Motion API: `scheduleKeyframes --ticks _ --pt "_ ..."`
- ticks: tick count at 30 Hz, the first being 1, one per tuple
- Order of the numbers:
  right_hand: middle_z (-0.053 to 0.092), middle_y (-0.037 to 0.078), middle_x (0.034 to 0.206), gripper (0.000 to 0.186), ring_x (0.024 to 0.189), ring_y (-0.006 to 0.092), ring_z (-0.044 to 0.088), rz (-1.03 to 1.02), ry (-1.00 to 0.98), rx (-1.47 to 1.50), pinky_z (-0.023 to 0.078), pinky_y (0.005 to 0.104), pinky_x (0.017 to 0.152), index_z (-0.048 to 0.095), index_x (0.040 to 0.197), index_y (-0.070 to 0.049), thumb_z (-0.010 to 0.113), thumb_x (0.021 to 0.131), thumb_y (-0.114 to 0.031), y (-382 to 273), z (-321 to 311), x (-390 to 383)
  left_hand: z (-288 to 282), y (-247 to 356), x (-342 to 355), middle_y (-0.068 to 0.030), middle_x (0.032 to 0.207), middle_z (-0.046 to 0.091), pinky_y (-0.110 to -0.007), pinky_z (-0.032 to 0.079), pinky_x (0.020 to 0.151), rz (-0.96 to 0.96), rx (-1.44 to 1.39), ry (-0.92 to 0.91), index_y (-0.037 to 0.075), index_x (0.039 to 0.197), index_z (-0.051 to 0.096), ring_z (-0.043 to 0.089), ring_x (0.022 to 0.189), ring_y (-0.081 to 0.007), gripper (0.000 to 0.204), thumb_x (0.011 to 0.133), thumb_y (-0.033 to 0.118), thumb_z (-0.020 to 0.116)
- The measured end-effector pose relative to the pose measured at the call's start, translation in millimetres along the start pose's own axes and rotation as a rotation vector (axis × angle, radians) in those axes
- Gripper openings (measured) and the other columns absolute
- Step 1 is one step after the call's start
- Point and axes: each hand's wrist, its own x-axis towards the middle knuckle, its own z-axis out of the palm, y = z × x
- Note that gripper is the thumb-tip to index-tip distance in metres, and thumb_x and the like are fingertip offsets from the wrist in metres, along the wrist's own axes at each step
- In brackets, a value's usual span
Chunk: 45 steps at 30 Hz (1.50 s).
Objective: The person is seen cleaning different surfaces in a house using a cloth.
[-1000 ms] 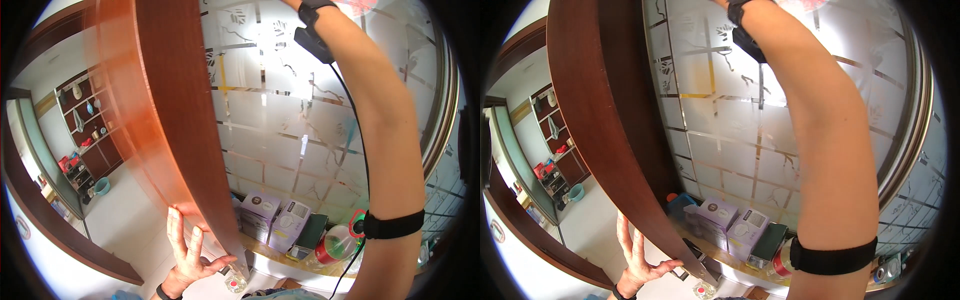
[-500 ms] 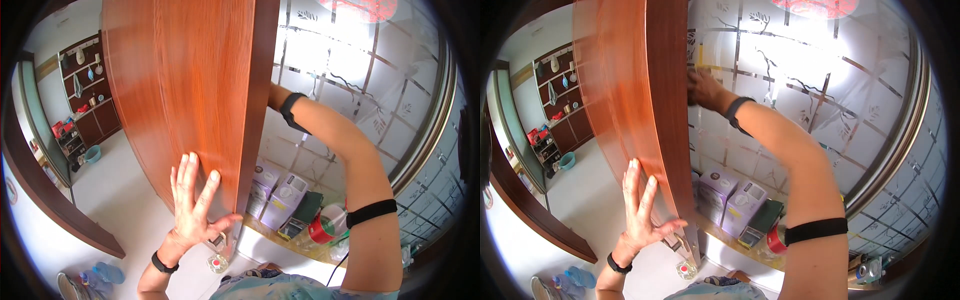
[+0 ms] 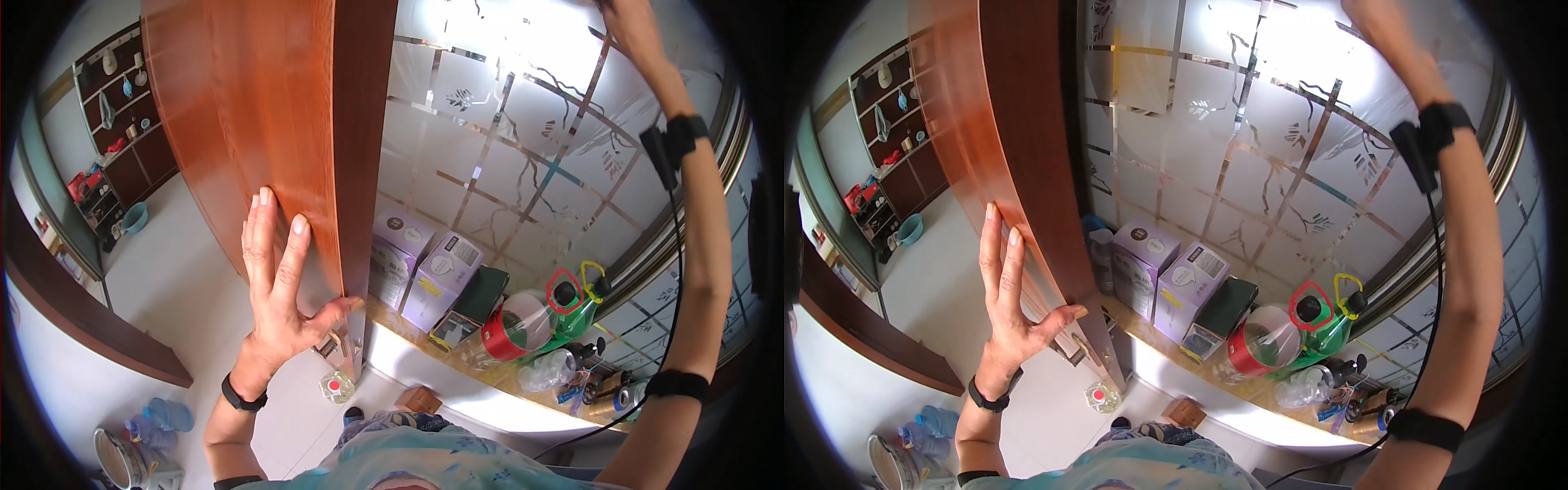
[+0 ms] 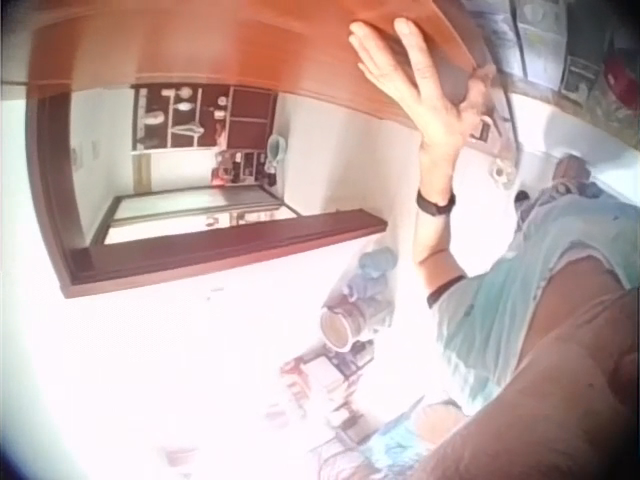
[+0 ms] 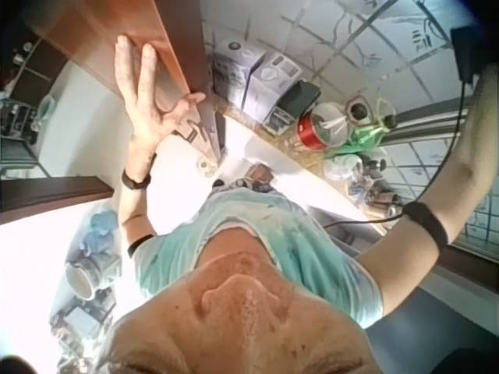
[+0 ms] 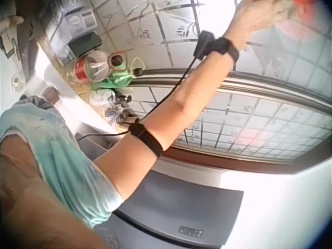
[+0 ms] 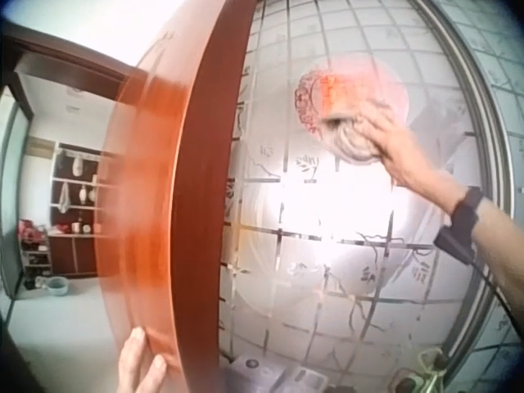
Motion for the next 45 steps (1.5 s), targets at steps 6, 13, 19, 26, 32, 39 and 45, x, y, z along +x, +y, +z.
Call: scheduleKeyframes --ticks 6,13,19,26,32,39,45 --pt "0.064 0.016 0.101 0.022 0.096 0.0342 0.061 0.02 0.009 0.142 0.05 0.0444 0.081 0.065 0.108 -0.008 0.057 0.088 -0.011 -43 97 37 2 0 1 -0.0311 0.157 0.022 -0.058 0.019 0.116 -0.007 -0.082 0.02 0.013 0.15 0.042 0.025 0.145 -0.0482 0.107 0.057 0.034 0.09" --pt "0.067 0.014 0.112 0.026 0.103 0.03 0.063 -0.004 -0.704 0.514 0.052 0.0438 0.088 0.069 0.109 -0.014 0.06 0.089 -0.028 -241 141 -52 -1 -3 -4 -0.028 0.158 0.023 -0.064 0.016 0.113 -0.037 0.042 -0.044 0.016 0.15 0.042 0.027 0.144 -0.0468 0.095 0.072 0.057 0.078" --pt "0.059 0.004 0.125 0.02 0.11 0.0252 0.056 -0.527 -0.452 0.372 0.045 0.0459 0.1 0.064 0.098 -0.014 0.06 0.079 -0.02 -178 47 -105 5 -5 -4 -0.0337 0.155 0.024 -0.065 0.018 0.112 0.046 0.08 -0.026 0.01 0.151 0.037 0.028 0.141 -0.0509 0.094 0.079 0.062 0.069" --pt "0.065 0.013 0.12 0.026 0.109 0.0314 0.059 0.257 -0.144 0.353 0.048 0.0412 0.096 0.068 0.112 -0.008 0.053 0.091 -0.009 51 -42 1 -17 -8 -5 -0.0302 0.159 0.017 -0.058 0.025 0.114 0.036 0.044 -0.003 0.014 0.153 0.036 0.024 0.144 -0.0485 0.111 0.063 0.054 0.086" --pt "0.047 0.016 0.145 0.06 0.131 0.0398 0.045 0.791 -0.213 -0.734 0.037 0.052 0.105 0.047 0.144 -0.02 0.063 0.087 -0.032 187 -63 42 -14 1 3 -0.0242 0.16 0.015 -0.056 0.024 0.117 0.008 -0.049 -0.047 0.012 0.152 0.037 0.019 0.146 -0.0457 0.098 0.071 0.038 0.086" --pt "0.053 0.013 0.136 0.051 0.128 0.0395 0.046 0.355 -0.014 -0.561 0.04 0.0544 0.101 0.056 0.134 -0.021 0.064 0.085 -0.031 171 92 129 -6 -5 -5 -0.0294 0.158 0.018 -0.06 0.024 0.114 0.013 -0.067 -0.021 0.011 0.151 0.038 0.022 0.144 -0.05 0.103 0.068 0.049 0.084" --pt "0.052 -0.002 0.135 0.038 0.13 0.0403 0.041 0.058 -0.055 -0.039 0.043 0.061 0.096 0.064 0.124 -0.035 0.06 0.087 -0.028 -40 199 164 -28 2 -6 -0.0278 0.159 0.019 -0.06 0.022 0.115 -0.016 0.029 -0.08 0.01 0.15 0.039 0.021 0.145 -0.0494 0.088 0.08 0.047 0.077"
